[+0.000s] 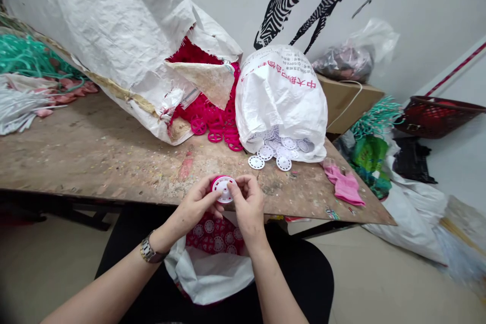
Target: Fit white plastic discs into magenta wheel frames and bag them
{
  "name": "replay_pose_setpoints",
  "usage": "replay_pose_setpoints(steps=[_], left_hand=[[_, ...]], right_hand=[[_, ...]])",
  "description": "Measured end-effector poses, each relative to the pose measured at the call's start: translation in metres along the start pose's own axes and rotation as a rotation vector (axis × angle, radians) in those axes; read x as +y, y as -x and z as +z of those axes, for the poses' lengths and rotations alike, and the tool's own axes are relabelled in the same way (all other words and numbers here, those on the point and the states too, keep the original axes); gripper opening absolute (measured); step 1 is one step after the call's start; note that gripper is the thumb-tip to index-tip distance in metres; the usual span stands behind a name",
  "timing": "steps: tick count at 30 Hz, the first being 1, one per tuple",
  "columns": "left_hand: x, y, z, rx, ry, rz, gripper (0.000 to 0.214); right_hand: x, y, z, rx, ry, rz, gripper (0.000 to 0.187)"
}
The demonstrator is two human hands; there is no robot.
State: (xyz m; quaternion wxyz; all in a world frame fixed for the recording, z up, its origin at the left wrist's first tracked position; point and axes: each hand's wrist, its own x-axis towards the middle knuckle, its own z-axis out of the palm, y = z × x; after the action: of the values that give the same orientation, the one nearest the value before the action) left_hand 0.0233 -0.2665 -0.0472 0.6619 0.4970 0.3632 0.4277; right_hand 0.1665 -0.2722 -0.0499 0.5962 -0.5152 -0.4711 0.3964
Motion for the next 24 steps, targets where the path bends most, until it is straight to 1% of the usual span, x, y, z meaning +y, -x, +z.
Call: replay_pose_setpoints(steps=[4,7,10,12,14,16,18,20,22,24], left_hand=[[0.001,0.001,0.001,0.008,-0.002,0.035,0.03],[0.0,0.003,-0.001,0.004,-0.027,0.077,0.027],[0.0,0.006,-0.003,-0.029,-0.073,0.098,0.028],[0.0,0.008,-0.004,-0.063,-0.129,0.1,0.03],[0.001,0.009,-0.005,-0.074,-0.23,0.129,0.03],[0.002,0.009,-0.004,-0.043,-0.384,0.207,0.029],[0.001,0.009,-0.003,0.012,-0.543,0.314,0.027],[0.001,0.009,-0.001,0.055,-0.633,0.376,0.026],[0.0,0.009,0.0,0.069,-0.63,0.351,0.027],[0.001,0.008,0.0,0.04,-0.58,0.264,0.029]], right_hand=[[-0.002,0.006,0.001,0.002,0.047,-0.039,0.025],[-0.004,0.006,-0.004,-0.073,0.097,-0.049,0.026],[-0.008,0.005,-0.01,-0.158,0.107,-0.021,0.023],[-0.012,0.006,-0.013,-0.192,0.083,0.015,0.022],[-0.015,0.009,-0.014,-0.211,0.075,0.032,0.02],[-0.018,0.013,-0.014,-0.196,0.123,0.007,0.017],[-0.019,0.017,-0.013,-0.156,0.201,-0.04,0.014],[-0.018,0.02,-0.012,-0.115,0.256,-0.075,0.013],[-0.015,0.021,-0.011,-0.1,0.268,-0.078,0.014],[-0.011,0.019,-0.011,-0.105,0.254,-0.048,0.015]])
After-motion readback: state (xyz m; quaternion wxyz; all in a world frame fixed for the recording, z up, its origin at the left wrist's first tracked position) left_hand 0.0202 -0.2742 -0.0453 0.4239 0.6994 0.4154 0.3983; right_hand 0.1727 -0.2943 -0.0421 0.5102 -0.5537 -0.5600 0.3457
